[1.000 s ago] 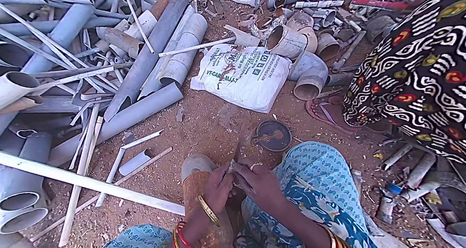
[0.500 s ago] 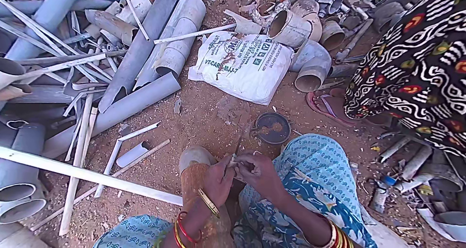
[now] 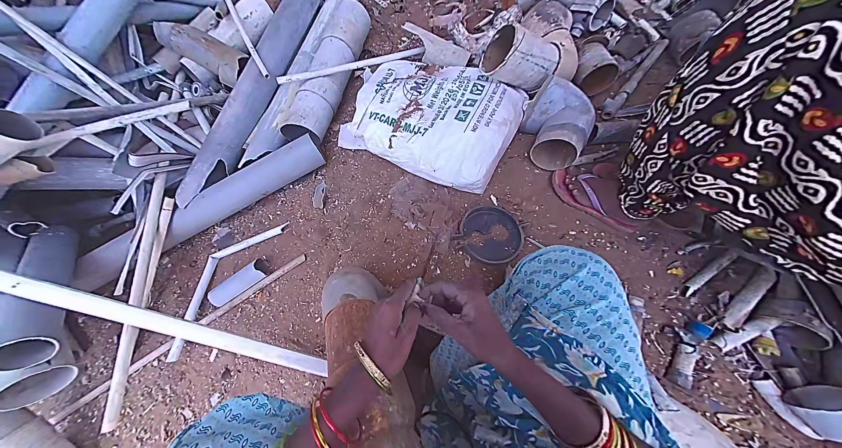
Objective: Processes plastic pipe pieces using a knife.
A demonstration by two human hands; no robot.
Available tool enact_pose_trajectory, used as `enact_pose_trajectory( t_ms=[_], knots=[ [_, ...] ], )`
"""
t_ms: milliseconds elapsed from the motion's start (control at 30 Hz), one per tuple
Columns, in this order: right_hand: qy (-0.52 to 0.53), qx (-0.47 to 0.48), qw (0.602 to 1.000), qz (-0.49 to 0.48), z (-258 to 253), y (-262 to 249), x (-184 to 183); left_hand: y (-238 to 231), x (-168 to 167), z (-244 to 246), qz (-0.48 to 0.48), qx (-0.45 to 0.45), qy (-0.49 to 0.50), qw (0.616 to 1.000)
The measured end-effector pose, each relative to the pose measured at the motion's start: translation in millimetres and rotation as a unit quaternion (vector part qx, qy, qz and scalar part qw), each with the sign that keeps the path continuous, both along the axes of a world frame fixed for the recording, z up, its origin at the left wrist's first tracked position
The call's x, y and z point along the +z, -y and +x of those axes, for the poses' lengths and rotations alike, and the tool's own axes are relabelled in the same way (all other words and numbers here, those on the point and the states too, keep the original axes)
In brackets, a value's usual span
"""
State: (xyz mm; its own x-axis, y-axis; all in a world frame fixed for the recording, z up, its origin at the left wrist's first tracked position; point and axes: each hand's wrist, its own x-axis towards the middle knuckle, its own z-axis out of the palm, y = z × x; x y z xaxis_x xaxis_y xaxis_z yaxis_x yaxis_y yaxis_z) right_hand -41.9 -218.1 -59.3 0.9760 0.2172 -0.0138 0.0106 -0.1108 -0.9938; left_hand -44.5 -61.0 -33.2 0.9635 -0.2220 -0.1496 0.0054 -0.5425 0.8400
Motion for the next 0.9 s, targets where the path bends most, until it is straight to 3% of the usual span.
enact_pose_trajectory(
  t_ms=[100, 233, 300, 367, 433, 500, 567, 733, 900],
  knots=[
    [0.223, -0.085, 0.959, -0.153, -7, -14, -14, -1, 1, 1, -0.014, 0.015, 0.018, 1.0],
    [0.311, -0.126, 0.917, -0.215, -6, -17, -16, 0, 6, 0, -0.016, 0.019, 0.009, 1.0],
    [0.252, -0.11, 0.944, -0.185, -6, -16, -11, -1, 6, -1, 0.006, 0.016, 0.002, 1.0],
    [0.065, -0.032, 0.995, -0.064, -2, -7, 1, -3, 5, -1, 0.031, -0.006, 0.003, 1.0],
    [-0.133, 0.033, 0.986, 0.099, 8, 7, 10, -4, 3, -2, 0.036, -0.037, 0.01, 0.999],
    [-0.212, 0.061, 0.955, 0.198, 14, 15, 9, -2, 2, -5, 0.013, -0.054, 0.029, 0.998],
    [-0.2, 0.065, 0.954, 0.214, 14, 16, 6, 1, 0, -5, -0.004, -0.057, 0.036, 0.998],
    [-0.088, 0.059, 0.99, 0.097, 10, 12, 6, -3, -7, 0, -0.076, -0.044, -0.012, 0.996],
    [-0.041, 0.037, 0.994, 0.096, 5, 8, 6, -9, -14, 0, -0.177, -0.056, -0.021, 0.982]
  ],
)
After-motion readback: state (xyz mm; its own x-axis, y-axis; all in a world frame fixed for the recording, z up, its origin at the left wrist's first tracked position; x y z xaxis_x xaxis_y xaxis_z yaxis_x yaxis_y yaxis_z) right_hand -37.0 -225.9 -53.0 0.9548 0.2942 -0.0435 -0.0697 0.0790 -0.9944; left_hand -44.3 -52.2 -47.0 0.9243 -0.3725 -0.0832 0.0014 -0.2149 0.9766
